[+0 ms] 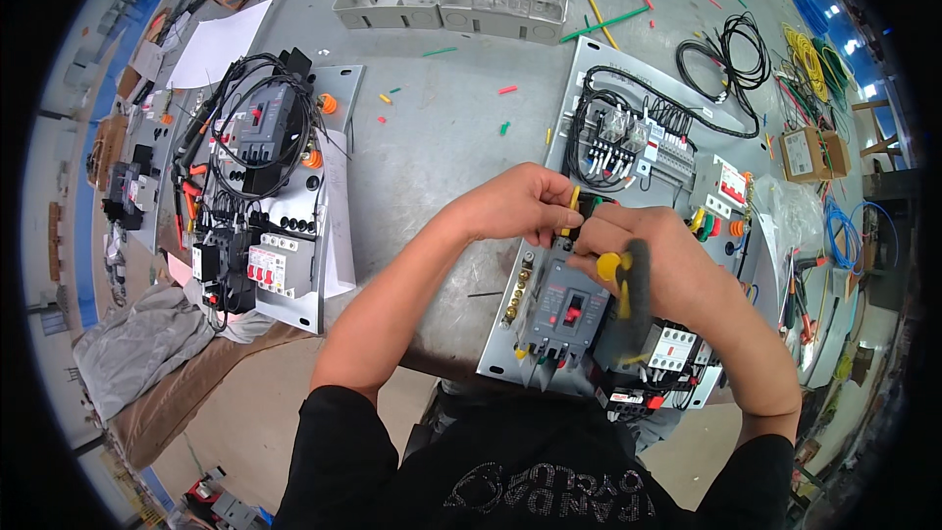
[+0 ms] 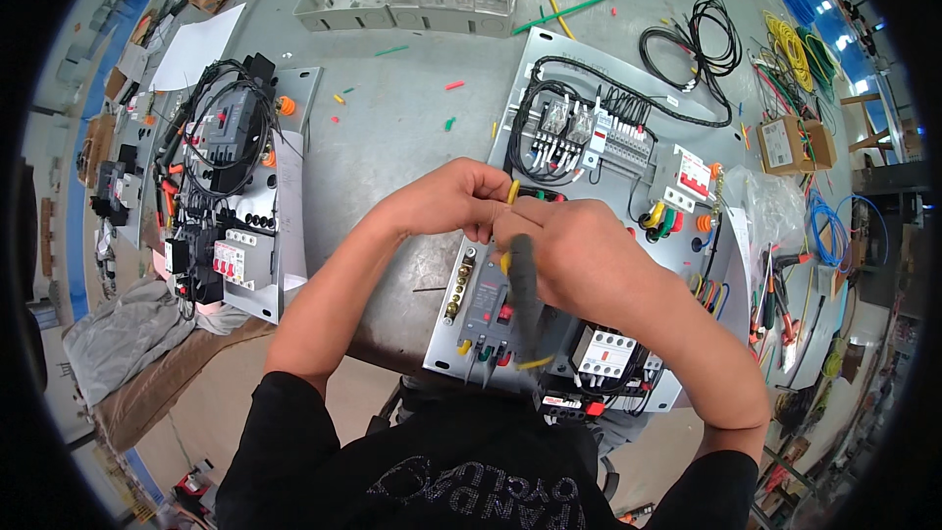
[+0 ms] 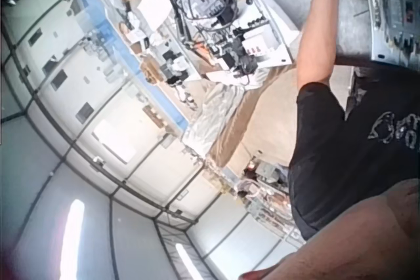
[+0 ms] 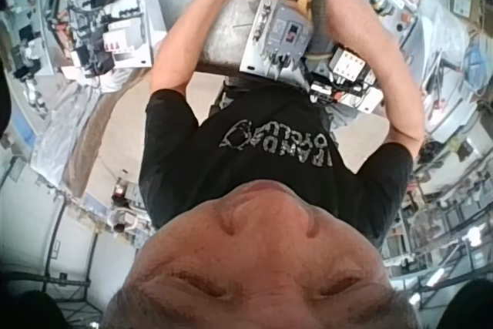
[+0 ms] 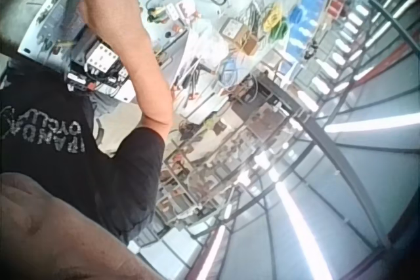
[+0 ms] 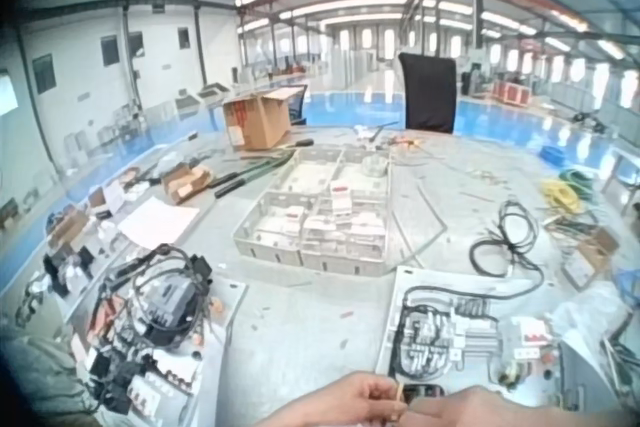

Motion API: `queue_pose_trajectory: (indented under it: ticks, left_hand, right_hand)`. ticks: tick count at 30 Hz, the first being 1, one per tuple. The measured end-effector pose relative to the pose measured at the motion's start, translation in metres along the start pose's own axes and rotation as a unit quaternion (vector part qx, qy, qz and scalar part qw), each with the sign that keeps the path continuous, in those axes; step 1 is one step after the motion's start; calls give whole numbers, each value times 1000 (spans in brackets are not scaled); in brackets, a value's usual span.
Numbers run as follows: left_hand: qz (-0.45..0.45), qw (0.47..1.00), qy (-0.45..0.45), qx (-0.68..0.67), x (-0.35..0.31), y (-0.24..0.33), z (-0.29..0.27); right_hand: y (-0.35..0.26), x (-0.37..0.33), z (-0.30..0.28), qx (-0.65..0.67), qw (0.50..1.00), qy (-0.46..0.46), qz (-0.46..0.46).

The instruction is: The person connects colored wires to terminals on an electrical control panel using a screwdriver. They strip wire ends, insert them into terminal blocks, and tighten screws to secure connections.

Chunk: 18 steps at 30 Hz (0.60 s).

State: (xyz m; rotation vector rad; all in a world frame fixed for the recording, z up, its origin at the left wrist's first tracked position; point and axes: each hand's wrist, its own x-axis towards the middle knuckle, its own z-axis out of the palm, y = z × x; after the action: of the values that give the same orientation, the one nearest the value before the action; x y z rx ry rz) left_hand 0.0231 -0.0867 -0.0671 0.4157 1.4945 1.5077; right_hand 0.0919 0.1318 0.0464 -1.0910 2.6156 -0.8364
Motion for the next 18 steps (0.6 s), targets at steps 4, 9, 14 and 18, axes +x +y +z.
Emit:
queue_pose_trajectory:
  ticks: [4, 9, 14, 18]
  left_hand:
    - [1, 1000, -2, -13, 0, 0, -1]
    - [6, 1000, -13, -19, 2, -4, -2]
    - [27, 999, -11, -36, 4, -10, -1]
    - [32, 999, -1, -33, 3, -11, 0]
  right_hand:
    - [2, 2, 5, -75, 997, 14, -16]
    - [4, 2, 5, -90, 994, 45, -33]
    - [9, 1, 5, 12, 1000, 12, -13]
    - [3, -3, -1, 28, 1000, -8, -8]
